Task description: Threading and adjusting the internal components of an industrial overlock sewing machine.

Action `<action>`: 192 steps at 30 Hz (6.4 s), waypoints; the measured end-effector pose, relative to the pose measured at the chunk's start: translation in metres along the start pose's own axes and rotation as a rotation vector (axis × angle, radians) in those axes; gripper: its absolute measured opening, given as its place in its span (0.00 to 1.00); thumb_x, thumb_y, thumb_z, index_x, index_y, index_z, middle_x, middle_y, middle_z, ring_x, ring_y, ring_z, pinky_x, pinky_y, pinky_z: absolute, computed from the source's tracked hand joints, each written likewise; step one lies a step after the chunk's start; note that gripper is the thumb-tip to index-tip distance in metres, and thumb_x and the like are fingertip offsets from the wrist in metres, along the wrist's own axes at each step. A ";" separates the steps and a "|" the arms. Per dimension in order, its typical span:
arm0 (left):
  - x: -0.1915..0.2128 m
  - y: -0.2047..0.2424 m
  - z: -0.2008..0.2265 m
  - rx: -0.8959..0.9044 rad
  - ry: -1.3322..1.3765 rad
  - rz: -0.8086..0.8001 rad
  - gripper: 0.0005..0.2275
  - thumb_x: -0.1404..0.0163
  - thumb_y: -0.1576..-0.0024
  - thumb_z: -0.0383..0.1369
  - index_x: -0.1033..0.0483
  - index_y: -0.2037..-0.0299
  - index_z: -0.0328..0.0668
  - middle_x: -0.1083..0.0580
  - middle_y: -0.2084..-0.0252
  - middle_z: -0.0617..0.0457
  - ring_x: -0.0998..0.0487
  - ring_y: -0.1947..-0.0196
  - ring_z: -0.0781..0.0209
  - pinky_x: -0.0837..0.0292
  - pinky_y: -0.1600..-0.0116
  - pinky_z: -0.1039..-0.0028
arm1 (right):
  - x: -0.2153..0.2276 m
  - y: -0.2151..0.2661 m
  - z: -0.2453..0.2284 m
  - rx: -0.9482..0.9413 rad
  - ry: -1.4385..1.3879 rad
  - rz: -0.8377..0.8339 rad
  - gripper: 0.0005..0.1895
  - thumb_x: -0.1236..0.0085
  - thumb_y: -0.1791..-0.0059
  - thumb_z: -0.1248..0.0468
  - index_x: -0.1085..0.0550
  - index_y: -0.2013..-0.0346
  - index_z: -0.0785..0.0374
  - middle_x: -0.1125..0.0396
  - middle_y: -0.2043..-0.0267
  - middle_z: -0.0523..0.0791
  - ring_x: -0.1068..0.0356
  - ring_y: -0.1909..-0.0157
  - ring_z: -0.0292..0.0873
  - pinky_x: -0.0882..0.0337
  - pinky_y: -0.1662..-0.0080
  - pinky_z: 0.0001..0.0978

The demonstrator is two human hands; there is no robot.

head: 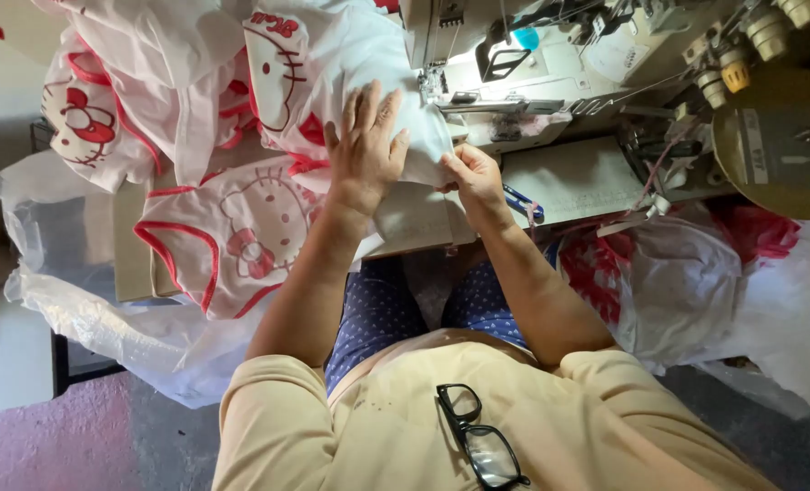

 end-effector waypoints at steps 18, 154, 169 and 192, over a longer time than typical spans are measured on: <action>0.011 -0.007 0.000 -0.050 0.083 -0.049 0.23 0.56 0.36 0.43 0.38 0.28 0.63 0.50 0.23 0.54 0.53 0.24 0.46 0.59 0.31 0.27 | -0.015 0.018 -0.020 0.201 -0.010 0.134 0.16 0.49 0.49 0.71 0.35 0.47 0.64 0.33 0.71 0.47 0.34 0.74 0.37 0.24 0.70 0.29; 0.057 0.088 -0.036 0.039 0.984 0.450 0.09 0.53 0.43 0.21 0.29 0.54 0.42 0.26 0.54 0.46 0.23 0.52 0.51 0.27 0.42 0.62 | -0.003 0.138 -0.057 0.937 1.639 -0.032 0.31 0.34 0.65 0.62 0.24 0.46 0.56 0.36 0.76 0.41 0.32 0.75 0.45 0.33 0.68 0.39; -0.023 0.075 0.066 -0.229 0.866 0.105 0.10 0.45 0.46 0.26 0.20 0.54 0.45 0.22 0.60 0.51 0.19 0.57 0.53 0.25 0.48 0.65 | 0.268 0.038 -0.076 0.419 1.511 0.325 0.22 0.44 0.53 0.64 0.23 0.45 0.59 0.29 0.61 0.54 0.25 0.56 0.61 0.25 0.53 0.54; -0.090 -0.007 0.163 0.044 0.596 -0.341 0.12 0.57 0.46 0.40 0.27 0.54 0.55 0.21 0.64 0.43 0.21 0.51 0.39 0.29 0.43 0.51 | 0.193 -0.031 -0.082 0.198 1.326 0.421 0.10 0.41 0.52 0.51 0.21 0.71 0.51 0.29 0.78 0.41 0.23 0.67 0.52 0.24 0.66 0.46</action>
Point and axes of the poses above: each hand's wrist, its own y-axis away from the middle knuckle, its own x-axis out of the back of the hand, z = x × y, the point moved 10 cm from there along -y, towards the middle knuckle
